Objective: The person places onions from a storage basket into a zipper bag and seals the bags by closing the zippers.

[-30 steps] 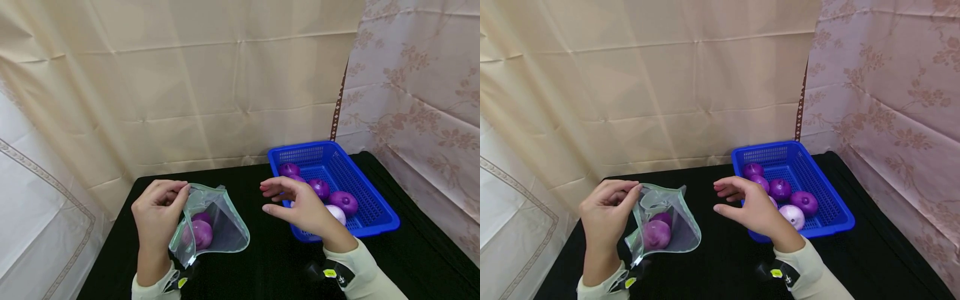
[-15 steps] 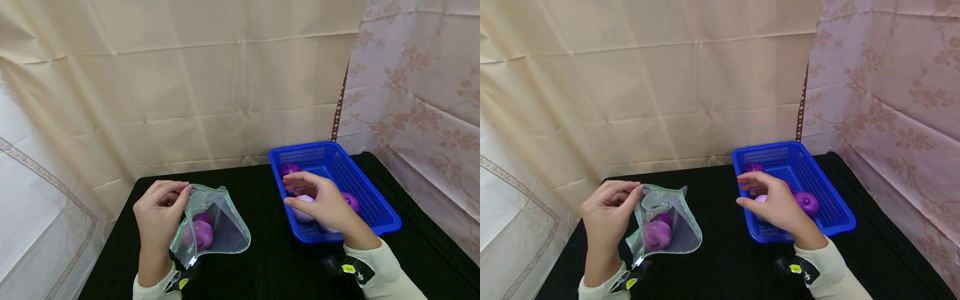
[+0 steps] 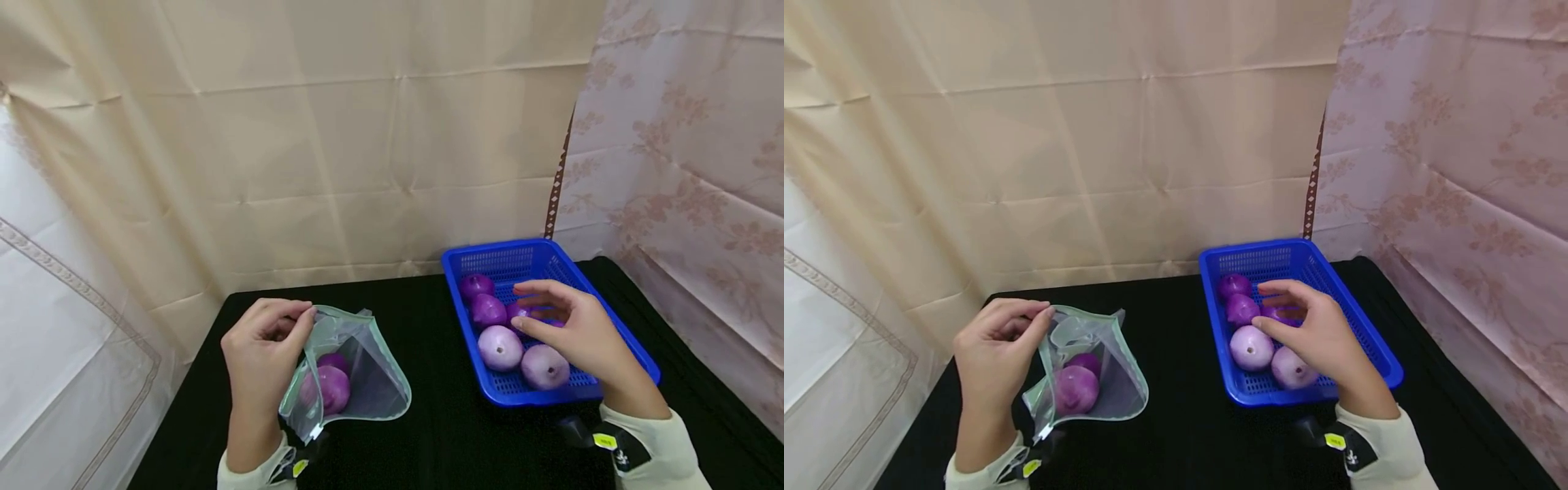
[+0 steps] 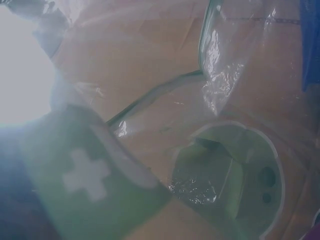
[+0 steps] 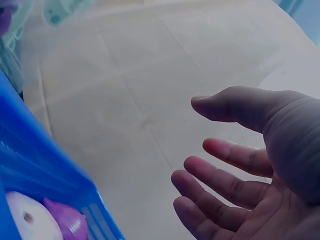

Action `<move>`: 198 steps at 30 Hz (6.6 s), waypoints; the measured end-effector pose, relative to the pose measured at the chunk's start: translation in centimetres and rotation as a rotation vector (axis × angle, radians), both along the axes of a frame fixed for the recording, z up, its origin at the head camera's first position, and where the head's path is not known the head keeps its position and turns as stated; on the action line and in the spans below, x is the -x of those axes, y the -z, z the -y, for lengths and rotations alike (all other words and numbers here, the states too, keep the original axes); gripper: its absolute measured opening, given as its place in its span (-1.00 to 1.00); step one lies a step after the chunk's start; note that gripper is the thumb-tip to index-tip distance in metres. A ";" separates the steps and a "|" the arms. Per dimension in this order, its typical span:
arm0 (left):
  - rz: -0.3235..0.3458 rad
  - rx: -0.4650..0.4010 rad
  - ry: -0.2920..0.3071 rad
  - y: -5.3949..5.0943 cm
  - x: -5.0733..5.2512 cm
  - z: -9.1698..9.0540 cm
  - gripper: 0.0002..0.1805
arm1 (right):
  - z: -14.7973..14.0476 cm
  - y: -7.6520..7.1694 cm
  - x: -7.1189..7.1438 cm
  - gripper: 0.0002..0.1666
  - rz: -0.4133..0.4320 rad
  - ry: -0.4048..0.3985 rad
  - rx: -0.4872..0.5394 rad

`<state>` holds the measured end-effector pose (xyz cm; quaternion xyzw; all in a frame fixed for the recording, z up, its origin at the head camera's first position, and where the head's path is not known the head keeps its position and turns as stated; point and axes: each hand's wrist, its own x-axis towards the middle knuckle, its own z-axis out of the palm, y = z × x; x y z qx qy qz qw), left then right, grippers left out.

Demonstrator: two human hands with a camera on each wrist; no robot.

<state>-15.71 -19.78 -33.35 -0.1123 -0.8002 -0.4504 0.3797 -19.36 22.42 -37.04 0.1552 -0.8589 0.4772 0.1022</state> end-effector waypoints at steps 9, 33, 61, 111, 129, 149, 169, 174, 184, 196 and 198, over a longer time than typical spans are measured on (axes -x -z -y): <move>0.003 0.002 -0.004 0.1 -0.1 0.0 -0.96 | -2.8 0.4 0.1 -0.53 0.005 0.093 -0.007; 0.010 -0.001 0.010 0.2 0.0 -0.1 -0.83 | -8.3 2.9 2.3 -0.33 0.224 0.188 -0.117; 0.016 0.011 0.007 0.0 0.0 -0.2 -0.90 | -8.2 4.9 3.1 -0.11 0.537 -0.075 -0.185; 0.025 0.020 -0.007 -0.2 -0.3 -0.3 -0.91 | -7.6 4.9 3.1 -0.43 0.366 0.043 -0.395; 0.022 0.025 0.001 -0.1 -0.2 -0.3 -0.93 | -8.1 3.9 2.8 -0.13 0.282 0.105 -0.356; 0.015 0.026 -0.007 0.1 -0.1 -0.2 -0.95 | -7.5 2.7 1.9 -0.14 0.195 0.143 -0.057; 0.025 0.008 0.003 0.1 -0.3 0.0 -0.93 | -4.8 0.6 0.1 -0.04 0.074 0.179 0.043; 0.027 0.012 -0.011 0.4 -0.3 0.2 -0.95 | -3.8 -0.2 0.2 -0.01 0.062 0.159 0.054; 0.017 0.018 0.000 0.1 -0.1 0.3 -0.93 | 0.1 -3.1 0.1 0.06 0.069 0.126 0.074; 0.016 0.021 -0.019 0.0 -0.1 0.1 -0.93 | 4.4 -3.9 -0.2 -0.03 0.044 0.047 0.148; 0.012 0.022 -0.016 0.0 -0.1 0.1 -0.93 | 4.7 -3.8 -0.4 -0.05 0.047 0.039 0.170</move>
